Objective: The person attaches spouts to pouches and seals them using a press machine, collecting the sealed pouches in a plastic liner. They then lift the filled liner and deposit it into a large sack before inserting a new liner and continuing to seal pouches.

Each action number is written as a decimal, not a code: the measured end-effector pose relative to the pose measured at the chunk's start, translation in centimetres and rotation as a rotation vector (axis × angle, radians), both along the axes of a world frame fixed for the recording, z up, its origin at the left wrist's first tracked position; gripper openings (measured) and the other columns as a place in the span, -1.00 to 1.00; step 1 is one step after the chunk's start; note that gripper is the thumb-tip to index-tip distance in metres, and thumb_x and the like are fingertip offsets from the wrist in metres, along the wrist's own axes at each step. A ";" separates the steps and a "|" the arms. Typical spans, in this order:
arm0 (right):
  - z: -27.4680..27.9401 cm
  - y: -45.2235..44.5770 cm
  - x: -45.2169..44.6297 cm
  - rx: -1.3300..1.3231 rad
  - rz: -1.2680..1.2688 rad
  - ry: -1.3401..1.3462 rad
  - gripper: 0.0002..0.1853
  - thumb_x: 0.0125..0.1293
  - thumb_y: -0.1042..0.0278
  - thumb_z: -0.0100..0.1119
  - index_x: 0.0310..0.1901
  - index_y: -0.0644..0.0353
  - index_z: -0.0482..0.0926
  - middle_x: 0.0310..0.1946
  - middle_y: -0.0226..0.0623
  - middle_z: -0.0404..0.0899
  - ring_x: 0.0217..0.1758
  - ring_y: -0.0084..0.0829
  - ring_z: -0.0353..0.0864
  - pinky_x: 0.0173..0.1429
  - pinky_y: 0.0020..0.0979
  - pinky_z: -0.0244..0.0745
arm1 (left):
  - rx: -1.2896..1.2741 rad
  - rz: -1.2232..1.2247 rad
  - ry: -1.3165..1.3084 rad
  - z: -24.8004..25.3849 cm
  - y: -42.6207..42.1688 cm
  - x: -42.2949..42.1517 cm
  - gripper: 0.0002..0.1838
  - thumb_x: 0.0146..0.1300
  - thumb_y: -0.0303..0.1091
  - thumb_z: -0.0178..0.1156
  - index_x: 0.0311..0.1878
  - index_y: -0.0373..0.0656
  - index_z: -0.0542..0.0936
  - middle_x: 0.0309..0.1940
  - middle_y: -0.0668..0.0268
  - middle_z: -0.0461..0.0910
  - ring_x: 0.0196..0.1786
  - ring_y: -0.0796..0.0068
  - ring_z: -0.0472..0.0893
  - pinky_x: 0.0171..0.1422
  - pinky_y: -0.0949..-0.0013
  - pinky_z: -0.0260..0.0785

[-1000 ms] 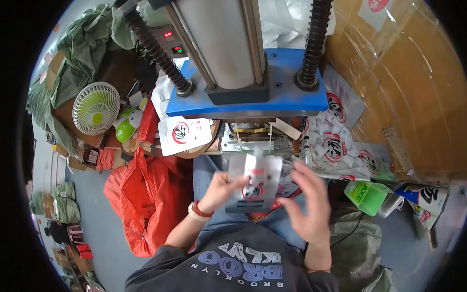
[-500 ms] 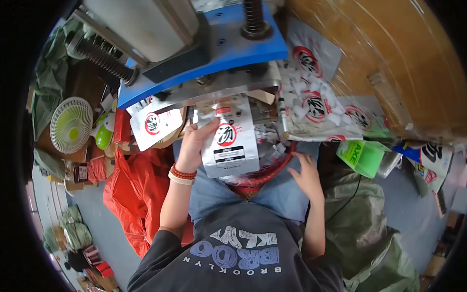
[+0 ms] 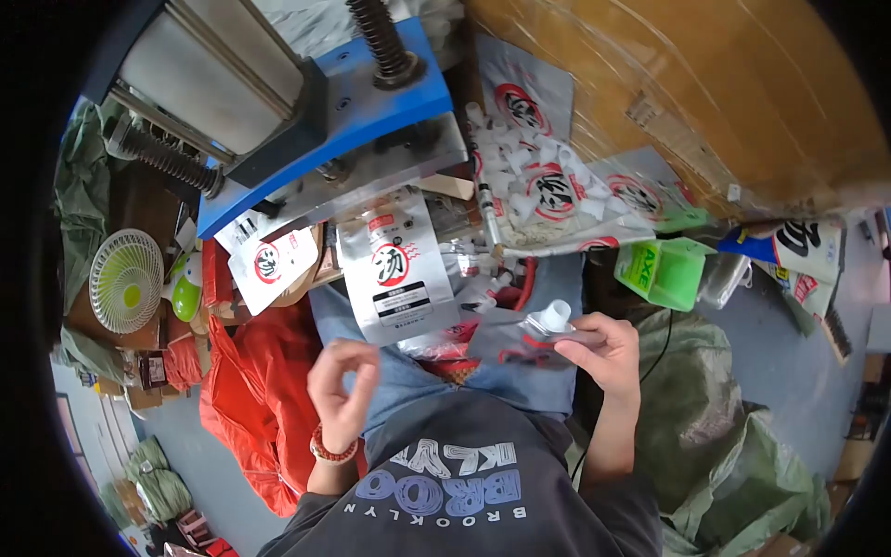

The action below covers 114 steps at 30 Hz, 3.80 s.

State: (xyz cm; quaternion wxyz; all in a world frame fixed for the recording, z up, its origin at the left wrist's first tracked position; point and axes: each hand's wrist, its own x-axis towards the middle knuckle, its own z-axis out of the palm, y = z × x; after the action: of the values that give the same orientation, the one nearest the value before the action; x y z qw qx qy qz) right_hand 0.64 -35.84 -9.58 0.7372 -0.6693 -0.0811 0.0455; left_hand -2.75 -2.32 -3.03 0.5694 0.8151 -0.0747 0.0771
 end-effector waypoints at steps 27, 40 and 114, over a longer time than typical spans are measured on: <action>9.3 7.4 -3.5 0.100 -0.076 -0.050 -0.83 0.31 0.47 0.24 -0.18 0.42 0.67 -0.67 -0.59 0.51 -0.61 -0.88 0.27 -0.56 -0.72 0.03 | -0.780 -0.113 0.388 3.4 -5.3 -1.0 -0.74 0.39 -0.40 0.14 -0.02 -0.41 0.62 -0.19 0.18 0.69 -0.20 0.58 0.62 -0.08 0.52 0.43; 9.6 11.1 -1.5 -0.191 -0.065 -0.304 -0.44 0.26 0.25 0.22 0.21 0.37 0.34 0.11 -0.07 0.40 0.21 -0.32 0.35 0.29 -0.26 0.22 | -2.077 -1.624 0.768 -5.2 -9.7 1.9 -0.66 0.42 -0.15 0.03 0.02 -0.25 0.39 -0.36 0.29 0.50 -0.32 0.33 0.57 -0.23 0.35 0.30; 10.4 9.4 -2.0 0.042 -0.162 -0.657 -0.72 0.46 0.29 -0.07 -0.33 0.31 0.50 -0.71 -0.42 0.43 -0.65 -0.54 0.34 -0.29 -0.28 0.20 | -1.177 -1.022 0.204 -1.4 9.1 3.0 -0.46 0.45 0.09 -0.13 0.01 -0.30 0.45 -0.43 0.21 0.51 -0.46 0.22 0.56 -0.28 0.23 0.37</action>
State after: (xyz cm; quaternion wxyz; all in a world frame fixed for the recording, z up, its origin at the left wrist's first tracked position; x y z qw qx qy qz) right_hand -1.40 -26.48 0.82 0.6866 -0.6371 -0.2617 -0.2329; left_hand 0.24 6.82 -4.40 0.8765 0.2471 -0.3345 -0.2426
